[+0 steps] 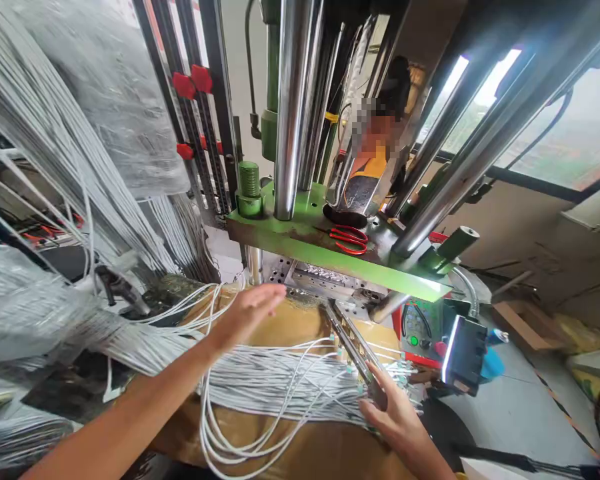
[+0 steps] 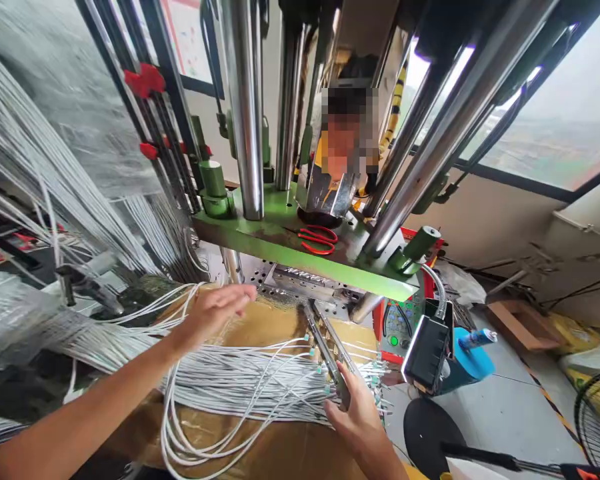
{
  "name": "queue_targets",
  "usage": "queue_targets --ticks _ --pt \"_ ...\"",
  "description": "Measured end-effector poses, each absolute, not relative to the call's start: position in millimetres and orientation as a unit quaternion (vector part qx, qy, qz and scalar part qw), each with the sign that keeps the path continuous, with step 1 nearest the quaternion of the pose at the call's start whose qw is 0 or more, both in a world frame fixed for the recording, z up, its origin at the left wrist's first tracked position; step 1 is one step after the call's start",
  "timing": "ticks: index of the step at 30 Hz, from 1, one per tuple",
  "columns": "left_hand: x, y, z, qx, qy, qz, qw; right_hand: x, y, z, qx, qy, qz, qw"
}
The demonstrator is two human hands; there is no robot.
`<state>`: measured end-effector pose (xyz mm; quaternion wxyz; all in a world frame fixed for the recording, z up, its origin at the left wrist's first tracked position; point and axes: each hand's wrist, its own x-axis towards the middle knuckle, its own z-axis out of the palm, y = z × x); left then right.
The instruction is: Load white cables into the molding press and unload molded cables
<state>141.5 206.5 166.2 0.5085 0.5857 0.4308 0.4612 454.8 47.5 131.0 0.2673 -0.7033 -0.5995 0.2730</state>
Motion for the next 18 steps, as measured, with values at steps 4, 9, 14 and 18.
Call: queue_targets --ticks 4,9,14,18 --pt "194 197 136 0.675 0.403 0.296 0.542 456 58 135 -0.702 -0.558 0.328 0.297" --pt "205 213 115 0.701 0.391 0.296 0.517 451 80 147 -0.663 -0.565 0.399 0.287" --pt "184 228 122 0.759 0.443 0.309 0.364 444 122 160 -0.657 -0.576 0.402 0.273" --pt "188 264 125 0.733 0.499 0.371 0.274 446 178 157 -0.649 -0.650 0.260 0.299"
